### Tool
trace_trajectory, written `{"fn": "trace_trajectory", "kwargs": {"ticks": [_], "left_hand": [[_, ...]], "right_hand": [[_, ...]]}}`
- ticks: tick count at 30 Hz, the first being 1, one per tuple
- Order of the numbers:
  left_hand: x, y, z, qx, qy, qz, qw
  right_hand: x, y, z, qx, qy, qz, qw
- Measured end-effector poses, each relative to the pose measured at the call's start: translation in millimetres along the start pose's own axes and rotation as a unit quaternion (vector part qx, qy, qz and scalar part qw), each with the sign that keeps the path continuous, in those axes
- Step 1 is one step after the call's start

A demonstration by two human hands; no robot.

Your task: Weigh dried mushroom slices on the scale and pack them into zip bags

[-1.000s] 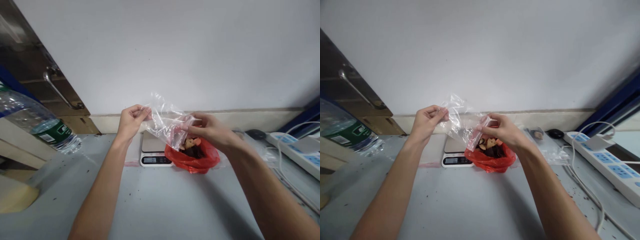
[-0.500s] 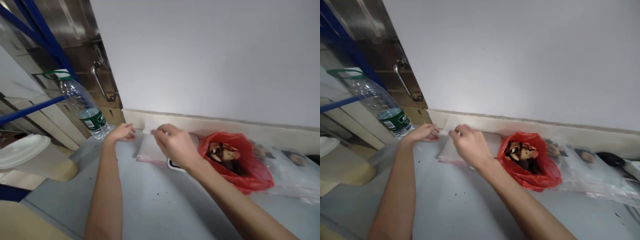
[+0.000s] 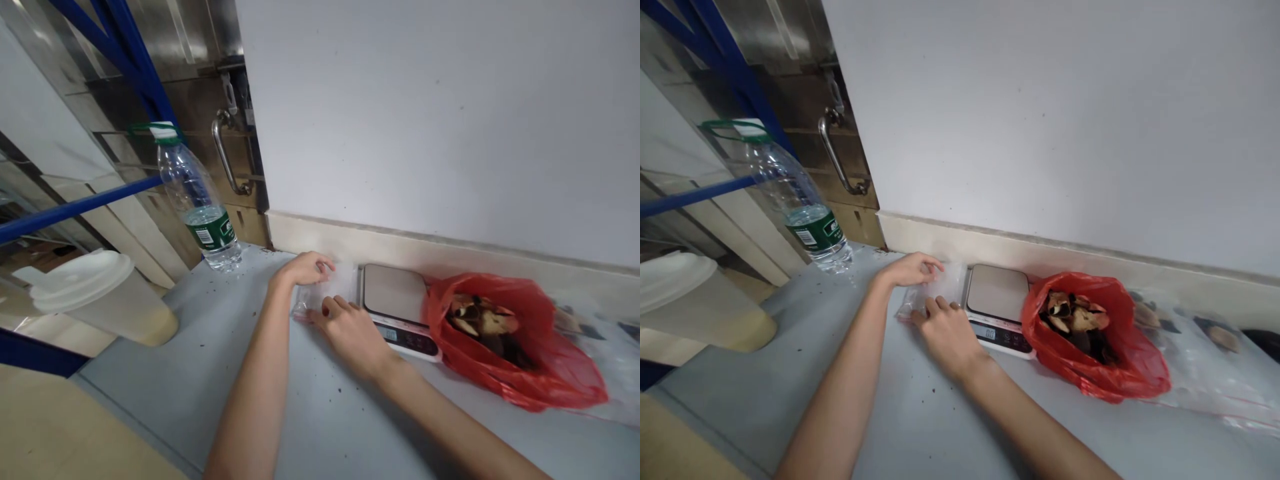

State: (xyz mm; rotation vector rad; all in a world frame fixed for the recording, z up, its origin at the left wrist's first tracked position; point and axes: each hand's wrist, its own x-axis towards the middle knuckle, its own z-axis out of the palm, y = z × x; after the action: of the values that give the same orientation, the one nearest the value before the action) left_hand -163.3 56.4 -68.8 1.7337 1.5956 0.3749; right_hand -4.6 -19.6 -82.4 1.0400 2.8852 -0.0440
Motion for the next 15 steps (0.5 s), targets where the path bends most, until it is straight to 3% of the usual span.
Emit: {"fn": "trace_trajectory", "kwargs": {"ticks": [8, 12, 15], "left_hand": [[12, 11, 20, 0.172, -0.039, -0.046, 0.983], [10, 23, 22, 0.227, -0.047, -0.06, 0.971], [2, 37, 17, 0.248, -0.044, -0.043, 0.967]], "right_hand": [[-12, 0, 2, 0.028, 0.003, -0.024, 0.999], [-43, 24, -15, 0.137, 0.003, -0.067, 0.988], [-78, 54, -38, 0.22, 0.06, -0.048, 0.973]]}}
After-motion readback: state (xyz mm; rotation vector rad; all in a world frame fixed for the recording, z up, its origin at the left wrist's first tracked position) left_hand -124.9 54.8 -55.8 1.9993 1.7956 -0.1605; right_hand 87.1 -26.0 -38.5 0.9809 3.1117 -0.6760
